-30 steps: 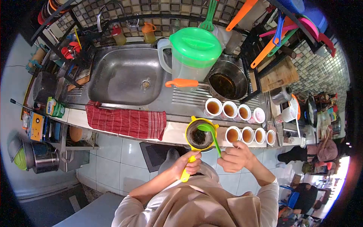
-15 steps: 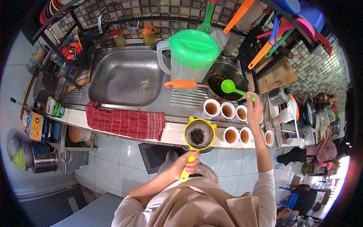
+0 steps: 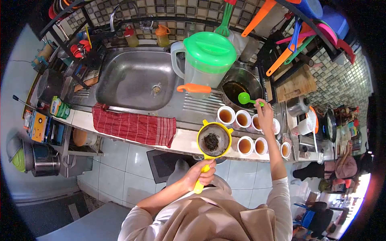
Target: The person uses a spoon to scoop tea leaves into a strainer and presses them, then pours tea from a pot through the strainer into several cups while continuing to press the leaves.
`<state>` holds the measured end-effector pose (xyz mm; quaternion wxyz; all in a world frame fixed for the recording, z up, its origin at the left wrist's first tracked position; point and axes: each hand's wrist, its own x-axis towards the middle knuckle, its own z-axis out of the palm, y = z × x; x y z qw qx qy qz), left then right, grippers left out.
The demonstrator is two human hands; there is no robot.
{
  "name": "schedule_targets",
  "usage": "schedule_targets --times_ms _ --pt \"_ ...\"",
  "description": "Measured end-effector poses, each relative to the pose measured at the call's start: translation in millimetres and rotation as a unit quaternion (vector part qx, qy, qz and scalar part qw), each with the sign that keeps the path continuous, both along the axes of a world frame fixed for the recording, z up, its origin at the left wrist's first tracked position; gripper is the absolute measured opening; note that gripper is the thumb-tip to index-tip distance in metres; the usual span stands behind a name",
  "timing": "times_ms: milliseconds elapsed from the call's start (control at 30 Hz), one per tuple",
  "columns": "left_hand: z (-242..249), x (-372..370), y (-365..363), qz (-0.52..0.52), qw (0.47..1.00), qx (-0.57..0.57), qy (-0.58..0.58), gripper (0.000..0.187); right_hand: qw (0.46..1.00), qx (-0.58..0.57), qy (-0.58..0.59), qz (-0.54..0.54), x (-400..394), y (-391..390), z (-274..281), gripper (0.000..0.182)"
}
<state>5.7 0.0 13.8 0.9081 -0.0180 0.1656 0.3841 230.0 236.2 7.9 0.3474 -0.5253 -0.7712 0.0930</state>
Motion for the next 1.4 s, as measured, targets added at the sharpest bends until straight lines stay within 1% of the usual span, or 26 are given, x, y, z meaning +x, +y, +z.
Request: schedule_targets --times_ms 133,267,333,433,567,667,733,767,833,867,933,1067,1133,1233,1267,1333,1400 --pt "17.4 8.1 3.5 -0.003 1.0 0.017 0.003 0.025 1.0 -0.021 0.013 -0.013 3.3 4.9 -3.1 0.016" --pt "26.1 16.2 7.6 0.006 0.999 0.034 0.01 0.026 1.0 -0.019 0.021 0.003 4.6 9.8 -3.7 0.016" --pt "30.1 16.4 9.0 0.01 0.999 0.035 0.014 0.026 0.999 0.007 0.035 0.012 3.8 11.4 -4.8 0.017" --pt "30.3 15.8 8.9 0.013 0.999 0.04 0.018 0.026 1.0 0.021 0.005 0.007 2.3 13.4 -8.1 0.017" --pt "30.1 15.8 7.9 0.016 0.998 0.061 0.032 0.026 1.0 0.024 0.0 0.006 3.0 17.2 -15.9 0.018" --pt "30.1 14.9 7.1 0.009 0.997 0.06 0.042 0.026 1.0 0.012 -0.005 0.001 -0.5 15.1 -14.8 0.018" --pt "26.7 13.8 6.1 0.008 0.998 0.056 0.04 0.026 1.0 -0.023 -0.011 -0.013 -1.8 12.5 -11.2 0.019" --pt "24.5 13.3 5.7 0.008 0.998 0.051 0.036 0.026 1.0 -0.023 -0.01 -0.014 -0.4 13.8 -12.9 0.019" --pt "20.7 12.2 4.8 0.007 0.998 0.046 0.032 0.026 0.998 -0.025 0.049 0.005 1.0 16.7 -16.3 0.02" --pt "18.8 11.5 4.3 0.006 0.999 0.041 0.028 0.026 0.998 -0.025 0.05 0.005 1.1 16.2 -15.4 0.02" --pt "15.5 10.0 3.9 0.006 0.999 0.04 0.029 0.026 0.994 -0.044 0.091 -0.028 1.6 15.1 -10.5 0.022" --pt "9.7 8.1 3.1 0.006 0.999 0.029 0.033 0.025 0.994 -0.04 0.102 -0.025 5.1 16.2 -9.4 0.022" --pt "6.3 8.2 2.5 0.007 0.999 0.029 0.034 0.024 0.988 -0.058 0.142 -0.024 6.2 17.4 -11.0 0.027" --pt "4.8 8.9 1.9 0.008 0.999 0.028 0.039 0.024 0.981 -0.078 0.176 -0.022 6.3 15.7 -7.0 0.029" --pt "4.6 8.8 1.7 0.008 0.999 0.028 0.043 0.024 0.981 -0.078 0.177 -0.022 4.8 14.6 -4.4 0.029" --pt "4.4 8.9 1.5 0.007 0.999 0.027 0.043 0.023 0.971 -0.064 0.229 -0.015 2.0 11.4 2.4 0.025" --pt "3.7 9.0 1.8 0.004 0.999 0.026 0.044 0.023 0.968 -0.062 0.243 -0.01 2.5 9.6 7.9 0.025"
